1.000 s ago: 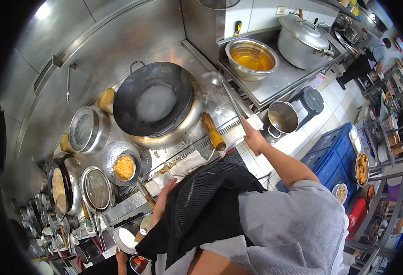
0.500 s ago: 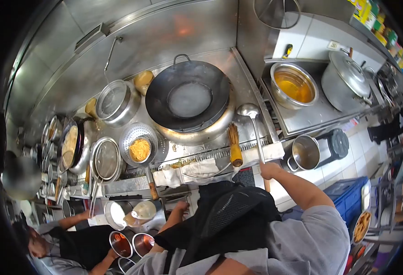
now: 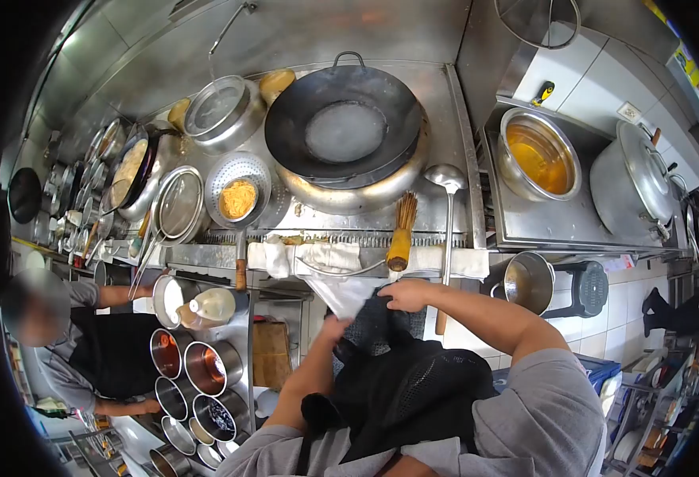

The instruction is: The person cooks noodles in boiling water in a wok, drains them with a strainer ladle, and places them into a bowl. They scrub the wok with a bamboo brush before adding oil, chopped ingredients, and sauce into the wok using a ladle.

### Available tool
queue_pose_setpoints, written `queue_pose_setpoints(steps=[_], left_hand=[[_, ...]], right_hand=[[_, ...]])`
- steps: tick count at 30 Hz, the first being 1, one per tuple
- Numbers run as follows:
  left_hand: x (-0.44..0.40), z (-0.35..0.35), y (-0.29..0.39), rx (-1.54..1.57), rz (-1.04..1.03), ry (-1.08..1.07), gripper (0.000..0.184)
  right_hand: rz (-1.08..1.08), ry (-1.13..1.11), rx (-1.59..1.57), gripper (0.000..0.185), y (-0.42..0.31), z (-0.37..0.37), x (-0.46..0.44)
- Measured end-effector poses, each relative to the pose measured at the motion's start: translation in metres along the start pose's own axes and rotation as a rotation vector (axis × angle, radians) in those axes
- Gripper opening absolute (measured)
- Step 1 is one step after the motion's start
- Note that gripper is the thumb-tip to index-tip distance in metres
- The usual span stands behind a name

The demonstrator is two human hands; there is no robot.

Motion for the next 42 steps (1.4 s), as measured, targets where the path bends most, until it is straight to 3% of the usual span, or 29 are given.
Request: queue_pose_setpoints(steps=[1,3,6,8,9,11,13,15,17,18,19,21,22,24,25,27,28,29,30,31,33,36,39,41,42], left_hand=[[-0.011,-0.001,-0.054,-0.210,-0.020,0.017,0.054],[0.009,-0.014,-0.127,-0.893,-0.008,-0.205,0.068],[0.119,0.018,-0.126,-0.722,0.085,-0.075,0.073],[0.151,0.035,-0.106,-0.833,-0.053,0.112,0.068],[0.151,0.036,-0.110,-0.832,-0.042,0.102,0.068],[0.137,0.026,-0.103,-0.432,-0.139,-0.077,0.058],[0.172,0.011,-0.029,-0.060,-0.086,-0.072,0.043],[0.175,-0.022,0.010,0.637,-0.223,-0.172,0.041],[0.217,-0.039,0.077,0.655,-0.310,-0.247,0.044],[0.225,-0.039,0.093,0.544,-0.353,-0.327,0.050],[0.240,-0.030,0.109,0.534,-0.370,-0.338,0.050],[0.272,-0.005,0.136,0.759,-0.353,-0.419,0.050],[0.262,0.011,0.133,0.705,-0.409,-0.436,0.052],[0.227,0.047,0.107,0.782,-0.350,-0.222,0.047],[0.194,0.060,0.079,0.846,-0.281,-0.055,0.043],[0.125,0.044,0.032,0.893,-0.225,-0.159,0.038],[0.120,0.024,0.045,0.883,-0.487,-0.414,0.032],[0.127,0.001,0.063,1.120,-0.476,-0.648,0.031],[0.128,-0.010,0.079,1.255,-0.486,-0.745,0.031],[0.127,-0.014,0.094,1.359,-0.543,-0.746,0.031],[0.117,-0.010,0.118,1.524,-0.691,-0.652,0.031],[0.097,-0.001,0.135,1.630,-0.841,-0.491,0.032],[0.117,-0.012,0.150,1.596,-0.681,-0.403,0.036],[0.174,-0.026,0.172,1.542,-0.400,-0.309,0.042],[0.207,-0.029,0.196,1.411,-0.295,-0.171,0.043]], right_hand=[[0.028,-0.013,-0.072,0.048,-0.003,-0.008,0.001],[0.003,-0.028,-0.063,0.049,-0.009,-0.019,0.007],[-0.141,-0.178,-0.210,0.048,-0.007,-0.056,0.006],[-0.105,-0.162,-0.220,0.048,-0.015,-0.083,-0.006],[-0.069,-0.149,-0.223,0.048,-0.020,-0.100,-0.012],[0.025,-0.159,-0.153,0.046,-0.046,-0.131,-0.024],[0.156,-0.018,-0.224,0.050,-0.082,-0.149,-0.030],[0.120,-0.006,-0.299,0.055,-0.100,-0.171,-0.038],[0.095,0.252,-0.426,0.061,-0.081,-0.186,-0.060],[0.086,0.202,-0.517,0.049,-0.097,-0.151,-0.043],[-0.002,0.293,-0.638,0.034,-0.092,-0.138,-0.033],[-0.163,0.335,-1.008,0.028,-0.096,-0.112,-0.011],[-0.166,0.352,-1.006,0.028,-0.109,-0.095,0.000],[-0.136,0.383,-1.069,0.025,-0.138,-0.067,0.016],[-0.064,0.295,-1.040,0.023,-0.156,-0.064,0.016],[0.044,0.189,-0.962,0.027,-0.186,-0.063,0.005],[0.148,0.331,-0.721,0.029,-0.192,-0.048,-0.001],[0.241,0.458,-0.475,0.032,-0.202,-0.039,-0.003],[0.241,0.656,-0.522,0.032,-0.204,-0.035,0.000],[0.238,0.655,-0.526,0.032,-0.200,-0.037,-0.007],[0.325,0.972,-0.093,0.032,-0.198,-0.028,-0.006],[0.357,0.992,-0.245,0.032,-0.194,0.001,-0.018],[0.381,0.955,-0.437,0.031,-0.176,0.010,-0.034],[0.002,0.809,-0.070,0.028,-0.120,-0.009,-0.085],[-0.042,0.816,0.115,0.030,-0.109,-0.011,-0.083]])
Point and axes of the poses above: each hand's wrist, its own x-axis away from the middle knuckle, its own z-axis out of the back of the hand, y = z × x, the point moved 8 cm from there along -x, towards the middle knuckle, and after that the axes turned 9 degrees about x, right-handed, at the moved point
